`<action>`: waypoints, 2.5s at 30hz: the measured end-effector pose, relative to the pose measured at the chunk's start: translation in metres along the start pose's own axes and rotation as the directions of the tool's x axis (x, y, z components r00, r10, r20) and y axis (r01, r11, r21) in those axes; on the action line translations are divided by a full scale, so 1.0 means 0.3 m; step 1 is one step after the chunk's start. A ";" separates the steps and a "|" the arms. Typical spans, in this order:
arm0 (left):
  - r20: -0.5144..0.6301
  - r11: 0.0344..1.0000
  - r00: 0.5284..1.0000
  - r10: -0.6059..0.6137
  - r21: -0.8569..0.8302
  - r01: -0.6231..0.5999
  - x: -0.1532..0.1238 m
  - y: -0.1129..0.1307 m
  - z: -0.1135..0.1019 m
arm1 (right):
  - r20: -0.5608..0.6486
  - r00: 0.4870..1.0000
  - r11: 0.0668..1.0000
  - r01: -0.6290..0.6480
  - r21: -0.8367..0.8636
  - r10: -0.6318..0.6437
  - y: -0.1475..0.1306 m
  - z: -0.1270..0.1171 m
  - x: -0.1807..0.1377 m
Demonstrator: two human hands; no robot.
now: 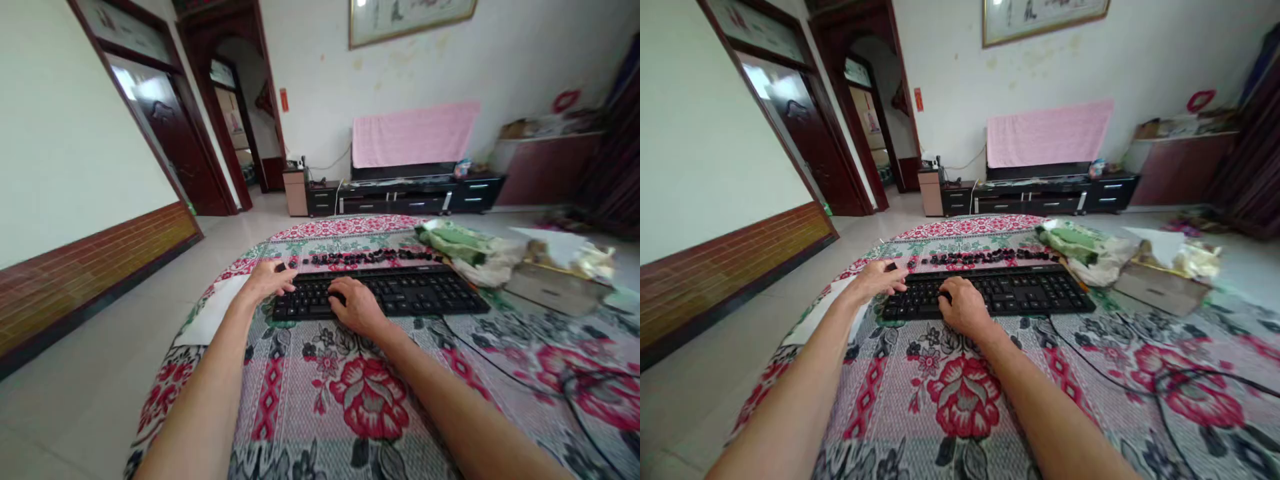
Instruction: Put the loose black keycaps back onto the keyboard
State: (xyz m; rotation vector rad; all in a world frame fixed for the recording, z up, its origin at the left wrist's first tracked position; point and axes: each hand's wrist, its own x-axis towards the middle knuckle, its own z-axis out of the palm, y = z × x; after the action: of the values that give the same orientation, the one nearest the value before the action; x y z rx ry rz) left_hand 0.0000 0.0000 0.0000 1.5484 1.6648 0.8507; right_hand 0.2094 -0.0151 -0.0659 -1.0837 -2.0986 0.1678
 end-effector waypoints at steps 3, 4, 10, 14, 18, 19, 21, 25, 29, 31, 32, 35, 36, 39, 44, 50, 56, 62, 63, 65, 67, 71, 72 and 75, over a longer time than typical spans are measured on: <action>-0.084 0.998 0.995 -0.050 0.022 0.052 0.016 -0.003 0.009 | 0.004 1.000 1.000 -0.002 -0.007 0.002 0.000 0.002 -0.006; -0.105 0.997 0.992 -0.062 0.030 0.066 0.021 -0.004 0.010 | 0.004 1.000 1.000 -0.002 -0.008 0.002 0.000 0.002 -0.008; -0.147 0.993 0.987 -0.062 0.088 0.075 0.032 -0.011 0.004 | -0.004 1.000 1.000 0.001 -0.009 -0.001 0.001 0.004 -0.008; -0.123 0.991 0.991 -0.053 0.118 0.067 0.030 -0.007 0.013 | -0.003 1.000 1.000 0.000 -0.010 -0.001 -0.001 0.002 -0.005; -0.081 0.983 0.995 -0.056 0.169 0.069 0.035 -0.013 0.018 | -0.007 1.000 1.000 -0.002 -0.008 0.002 -0.002 0.001 -0.003; -0.068 0.982 0.996 -0.059 0.176 0.070 0.035 -0.015 0.017 | -0.007 1.000 1.000 -0.003 -0.006 0.003 -0.002 0.001 -0.003; -0.047 0.980 0.997 -0.069 0.184 0.076 0.031 -0.016 0.015 | -0.008 1.000 1.000 -0.002 -0.003 0.002 -0.001 0.002 -0.004; -0.055 0.970 0.994 -0.091 0.219 0.101 0.016 -0.002 0.018 | -0.016 1.000 1.000 0.002 0.000 -0.002 0.001 0.004 -0.005; -0.079 0.950 0.993 -0.086 0.293 0.106 0.009 0.017 0.032 | -0.016 1.000 1.000 0.006 -0.011 -0.006 0.004 0.005 -0.006; -0.096 0.926 0.994 -0.060 0.366 0.091 0.010 0.020 0.039 | -0.014 1.000 1.000 0.008 -0.016 -0.008 0.004 0.006 -0.006; -0.103 0.913 0.994 -0.048 0.399 0.085 0.012 0.020 0.041 | -0.013 1.000 1.000 0.008 -0.018 -0.008 0.003 0.007 -0.006; -0.097 0.895 0.995 -0.038 0.438 0.078 0.017 0.014 0.043 | -0.011 1.000 1.000 0.004 -0.019 -0.004 0.001 0.006 -0.006; -0.092 0.897 0.995 -0.038 0.435 0.074 0.018 0.012 0.043 | -0.010 1.000 1.000 0.002 -0.018 -0.002 0.000 0.005 -0.007; -0.097 0.896 0.995 -0.021 0.440 0.062 0.020 0.009 0.046 | -0.007 1.000 1.000 0.000 -0.015 0.000 -0.002 0.002 -0.007; -0.140 0.881 0.989 -0.046 0.462 0.106 0.026 0.011 0.053 | -0.007 1.000 1.000 0.006 -0.013 -0.006 -0.004 -0.001 -0.006; -0.141 0.935 0.986 -0.092 0.328 0.135 0.040 -0.011 0.050 | -0.014 1.000 1.000 0.002 -0.011 -0.002 -0.005 0.002 -0.005; -0.141 0.947 0.977 -0.163 0.256 0.195 0.046 -0.013 0.049 | -0.011 1.000 1.000 -0.001 -0.014 0.001 -0.003 0.002 -0.006; -0.159 0.941 0.987 -0.015 0.330 0.068 0.046 -0.033 0.055 | -0.005 1.000 1.000 0.011 -0.012 -0.011 -0.004 0.001 -0.006; -0.165 0.937 0.986 0.017 0.348 0.042 0.046 -0.037 0.054 | -0.008 1.000 1.000 0.011 -0.011 -0.011 -0.003 0.001 -0.006; -0.168 0.929 0.985 0.050 0.370 0.016 0.047 -0.039 0.052 | -0.014 1.000 1.000 0.012 -0.008 -0.012 -0.002 0.002 -0.006; -0.169 0.925 0.985 0.045 0.378 0.022 0.046 -0.038 0.049 | -0.017 1.000 1.000 0.014 -0.005 -0.014 -0.001 0.003 -0.006; -0.177 0.937 0.984 0.017 0.345 0.046 0.044 -0.033 0.042 | -0.012 1.000 1.000 0.009 -0.009 -0.010 0.000 0.003 -0.006; -0.174 0.949 0.985 -0.008 0.309 0.062 0.044 -0.033 0.040 | -0.010 1.000 1.000 0.006 -0.010 -0.006 0.000 0.003 -0.006; -0.146 0.972 0.983 -0.115 0.189 0.142 0.047 -0.035 0.034 | -0.007 1.000 1.000 0.002 -0.009 -0.002 -0.001 0.003 -0.006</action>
State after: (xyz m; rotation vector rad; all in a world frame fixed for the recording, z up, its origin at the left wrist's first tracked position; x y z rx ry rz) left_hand 0.0023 0.0133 -0.0151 1.5217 1.9770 0.7524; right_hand 0.2093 -0.0166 -0.0672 -1.0862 -2.0960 0.1536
